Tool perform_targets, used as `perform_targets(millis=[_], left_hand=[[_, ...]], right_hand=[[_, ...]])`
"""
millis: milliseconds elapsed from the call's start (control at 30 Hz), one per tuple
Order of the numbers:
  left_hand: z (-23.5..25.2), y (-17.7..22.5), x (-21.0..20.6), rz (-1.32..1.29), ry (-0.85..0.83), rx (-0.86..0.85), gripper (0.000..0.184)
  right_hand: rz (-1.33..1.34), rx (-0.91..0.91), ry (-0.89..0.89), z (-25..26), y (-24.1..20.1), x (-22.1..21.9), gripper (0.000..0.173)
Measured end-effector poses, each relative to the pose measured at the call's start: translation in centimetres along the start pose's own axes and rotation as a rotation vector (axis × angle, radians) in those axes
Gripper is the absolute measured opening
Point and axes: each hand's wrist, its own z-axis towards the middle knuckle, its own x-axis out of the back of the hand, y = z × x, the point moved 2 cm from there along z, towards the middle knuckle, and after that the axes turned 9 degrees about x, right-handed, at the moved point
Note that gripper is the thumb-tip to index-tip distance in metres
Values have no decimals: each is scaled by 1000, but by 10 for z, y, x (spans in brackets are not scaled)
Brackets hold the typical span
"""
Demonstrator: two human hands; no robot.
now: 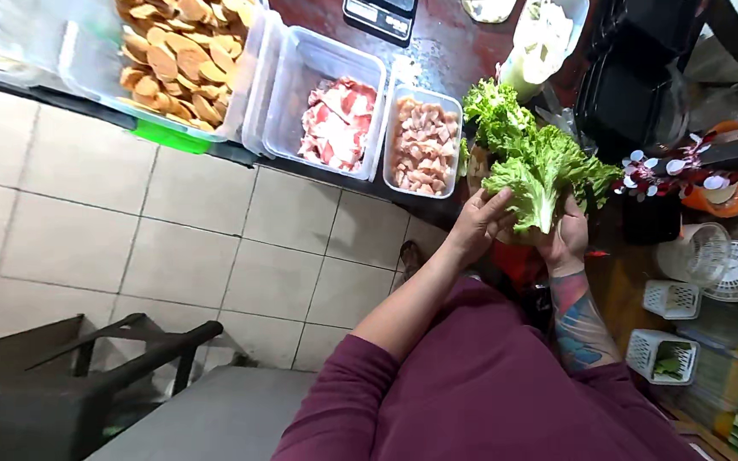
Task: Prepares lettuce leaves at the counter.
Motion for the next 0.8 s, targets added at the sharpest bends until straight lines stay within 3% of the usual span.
perform_targets(millis=[167, 267, 433, 533, 600, 800], left_hand=[[-24, 17, 1, -33, 160, 75, 55], [-36, 15, 6, 9, 150, 85, 60], [-45, 19, 10, 324, 272, -49, 51], [-49, 19, 18, 443, 340, -112, 33], [-52, 21, 19, 444, 327, -125, 29], [-58, 27, 19, 220, 231, -54, 42]], right_hand=[[-14, 34, 124, -3, 5, 1, 52], [0, 22, 112, -6, 9, 3, 53], [-18, 28, 115, -8, 18, 9, 50], [-5, 26, 129, -9, 21, 7, 51], [10, 28, 131, -10, 23, 8, 50], [37, 40, 124, -9, 22, 4, 49]])
